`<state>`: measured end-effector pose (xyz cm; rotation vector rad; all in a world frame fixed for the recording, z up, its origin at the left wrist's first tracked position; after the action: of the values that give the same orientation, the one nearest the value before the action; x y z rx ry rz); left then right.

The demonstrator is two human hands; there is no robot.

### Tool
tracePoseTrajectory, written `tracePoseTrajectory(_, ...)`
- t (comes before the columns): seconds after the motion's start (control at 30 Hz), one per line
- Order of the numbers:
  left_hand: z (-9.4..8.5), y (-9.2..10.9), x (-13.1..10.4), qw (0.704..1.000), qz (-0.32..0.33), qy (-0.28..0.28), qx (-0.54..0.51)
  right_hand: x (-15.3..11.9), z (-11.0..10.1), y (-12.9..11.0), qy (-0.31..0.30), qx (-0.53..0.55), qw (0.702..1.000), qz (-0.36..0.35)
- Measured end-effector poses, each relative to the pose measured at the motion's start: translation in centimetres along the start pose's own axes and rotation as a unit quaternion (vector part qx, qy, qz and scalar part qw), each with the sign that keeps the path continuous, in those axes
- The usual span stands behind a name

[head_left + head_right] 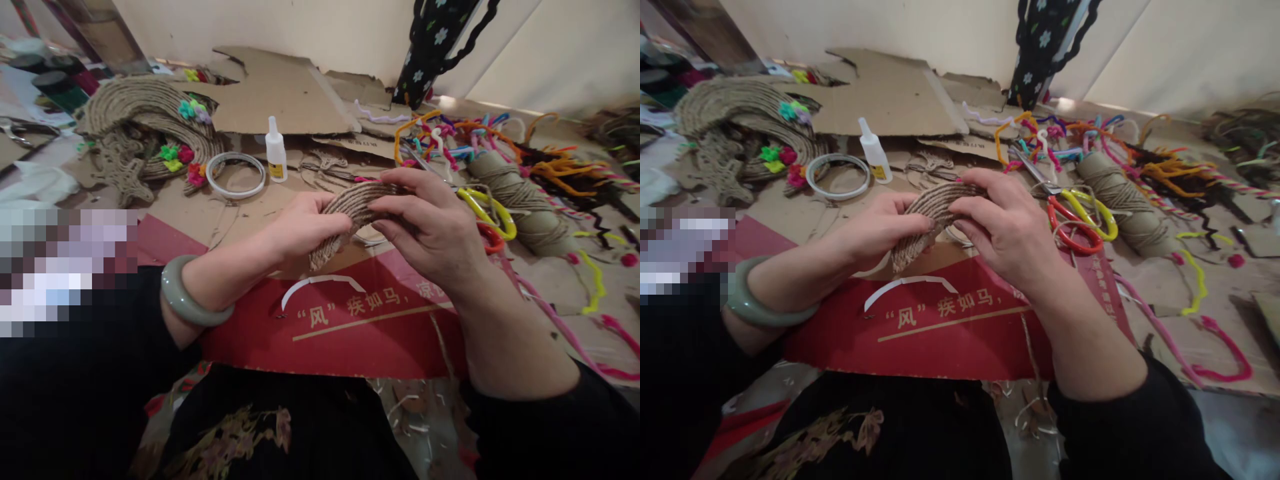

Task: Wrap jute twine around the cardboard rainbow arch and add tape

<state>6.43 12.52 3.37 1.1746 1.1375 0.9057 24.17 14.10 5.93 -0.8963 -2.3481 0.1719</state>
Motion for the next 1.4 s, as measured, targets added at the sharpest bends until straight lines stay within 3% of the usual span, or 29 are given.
tracePoseTrajectory(0.2, 0.0, 0.0, -0.1, 0.999, 0.021, 0.003, 0.032, 0.1, 0.2, 0.3, 0.003, -0.027, 0.999, 0.022)
tracePoseTrajectory(0.63, 0.4, 0.4, -0.5, 0.999, 0.015, 0.009, 0.032, 0.1, -0.4, -0.5, 0.008, -0.108, 0.994, -0.021)
tracePoseTrajectory(1.0, 0.5, 0.3, -0.5, 0.998, 0.034, 0.036, 0.036, -0.9, -0.1, -1.9, 0.074, -0.217, 0.973, -0.013)
tracePoseTrajectory(1.4, 0.6, 0.3, -0.6, 0.997, 0.043, 0.033, 0.046, -0.8, -0.2, -2.2, 0.057, -0.264, 0.962, -0.046)
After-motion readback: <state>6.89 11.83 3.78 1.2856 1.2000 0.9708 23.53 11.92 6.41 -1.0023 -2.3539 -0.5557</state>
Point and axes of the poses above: each hand's wrist, its own x-axis towards the middle knuckle, its own z-axis out of the palm, y = z × x, the point moved 3 cm from there along x, towards the middle knuckle, and after that the axes turned 2 degrees about z, right-handed, at the moved point
